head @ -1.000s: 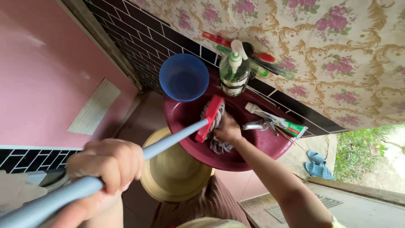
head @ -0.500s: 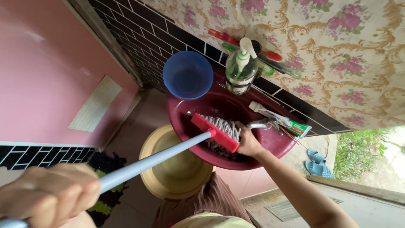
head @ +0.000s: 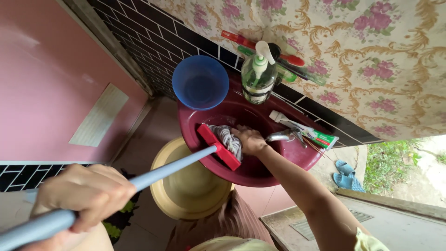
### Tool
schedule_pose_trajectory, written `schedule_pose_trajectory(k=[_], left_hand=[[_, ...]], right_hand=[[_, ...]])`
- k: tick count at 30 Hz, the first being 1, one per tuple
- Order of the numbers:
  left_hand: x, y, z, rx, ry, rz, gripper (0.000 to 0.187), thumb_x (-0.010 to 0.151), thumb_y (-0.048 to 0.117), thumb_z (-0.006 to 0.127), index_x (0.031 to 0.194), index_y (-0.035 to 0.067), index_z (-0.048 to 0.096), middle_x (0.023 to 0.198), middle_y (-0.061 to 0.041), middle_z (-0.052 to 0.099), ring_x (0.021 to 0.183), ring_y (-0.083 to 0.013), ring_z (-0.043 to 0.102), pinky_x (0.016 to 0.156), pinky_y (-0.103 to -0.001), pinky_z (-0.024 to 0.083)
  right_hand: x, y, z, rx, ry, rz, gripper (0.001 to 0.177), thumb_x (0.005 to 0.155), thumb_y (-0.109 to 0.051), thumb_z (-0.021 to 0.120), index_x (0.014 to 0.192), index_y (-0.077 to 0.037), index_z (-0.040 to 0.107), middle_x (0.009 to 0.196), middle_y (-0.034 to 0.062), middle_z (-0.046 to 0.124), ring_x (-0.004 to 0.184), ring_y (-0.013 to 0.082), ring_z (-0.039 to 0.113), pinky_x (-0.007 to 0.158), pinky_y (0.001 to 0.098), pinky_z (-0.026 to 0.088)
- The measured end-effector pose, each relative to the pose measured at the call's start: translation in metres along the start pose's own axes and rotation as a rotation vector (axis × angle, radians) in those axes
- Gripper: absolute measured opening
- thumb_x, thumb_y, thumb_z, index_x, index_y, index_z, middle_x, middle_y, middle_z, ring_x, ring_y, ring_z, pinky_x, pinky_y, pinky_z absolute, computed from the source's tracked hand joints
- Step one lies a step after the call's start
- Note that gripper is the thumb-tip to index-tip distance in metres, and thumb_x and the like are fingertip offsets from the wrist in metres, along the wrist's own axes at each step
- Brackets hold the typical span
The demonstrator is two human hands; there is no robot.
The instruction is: Sweeping the floor with a broom and then rinsing a mop in a sink.
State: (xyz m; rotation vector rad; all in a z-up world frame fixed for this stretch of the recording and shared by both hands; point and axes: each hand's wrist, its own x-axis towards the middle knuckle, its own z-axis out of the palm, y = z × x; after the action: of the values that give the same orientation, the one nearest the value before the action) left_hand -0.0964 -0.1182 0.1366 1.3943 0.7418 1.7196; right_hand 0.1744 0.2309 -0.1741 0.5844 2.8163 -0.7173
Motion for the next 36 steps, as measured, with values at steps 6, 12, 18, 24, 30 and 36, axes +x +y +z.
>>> schedule_pose_trajectory(k=[6,12,18,24,30,36], left_hand=[[0.02,0.001,0.031,0.058,0.003,-0.021,0.073,0.09,0.077,0.056,0.053,0.016,0.039,0.046,0.004,0.043,0.036,-0.0132,0.043,0.041,-0.032,0.033],[0.036,0.015,0.047,0.303,-0.012,-0.322,0.076,0.092,0.074,0.055,0.053,0.011,0.039,0.049,0.002,0.044,0.041,-0.013,0.045,0.044,-0.03,0.031],[0.056,0.002,0.052,0.383,-0.055,-0.267,0.077,0.096,0.081,0.047,0.061,0.014,0.033,0.056,0.004,0.034,0.046,-0.0091,0.037,0.051,-0.03,0.021],[0.037,-0.039,0.024,0.122,-0.128,-0.226,0.07,0.104,0.067,0.041,0.058,0.016,0.044,0.054,0.004,0.046,0.046,-0.0104,0.048,0.047,-0.029,0.028],[0.039,-0.046,0.017,0.321,-0.252,-0.153,0.054,0.103,0.036,0.059,0.063,0.006,0.038,0.06,-0.006,0.037,0.048,-0.0204,0.045,0.05,-0.035,0.033],[0.063,-0.016,0.028,0.269,-0.19,-0.2,0.051,0.094,0.042,0.051,0.057,0.009,0.038,0.053,-0.001,0.041,0.043,-0.0153,0.045,0.043,-0.031,0.028]], right_hand=[[-0.02,-0.004,-0.009,-0.161,0.159,0.126,0.06,0.087,-0.026,0.062,0.147,-0.022,0.056,0.146,0.0131,0.055,0.132,0.0377,0.05,0.111,0.0472,0.046],[-0.033,-0.063,-0.065,0.261,0.222,0.007,0.07,0.071,-0.03,0.068,0.139,-0.017,0.056,0.142,0.0131,0.052,0.133,0.0398,0.044,0.108,0.0568,0.034],[0.001,-0.069,-0.043,-0.089,0.22,-0.008,0.056,0.088,-0.048,0.064,0.135,-0.018,0.062,0.13,0.0126,0.058,0.122,0.0366,0.052,0.1,0.061,0.037],[0.053,0.0,0.031,-0.246,0.223,0.01,0.04,0.092,-0.047,0.057,0.112,-0.016,0.07,0.104,0.0094,0.07,0.096,0.0309,0.066,0.085,0.048,0.052],[0.054,-0.002,0.024,-0.219,0.298,-0.023,0.038,0.088,-0.041,0.058,0.114,-0.015,0.068,0.093,0.0135,0.07,0.085,0.0334,0.066,0.079,0.0475,0.052],[0.001,-0.046,-0.05,-0.143,0.425,-0.242,0.051,0.088,-0.047,0.059,0.125,-0.013,0.065,0.119,0.0142,0.065,0.108,0.0347,0.058,0.092,0.0518,0.045]])
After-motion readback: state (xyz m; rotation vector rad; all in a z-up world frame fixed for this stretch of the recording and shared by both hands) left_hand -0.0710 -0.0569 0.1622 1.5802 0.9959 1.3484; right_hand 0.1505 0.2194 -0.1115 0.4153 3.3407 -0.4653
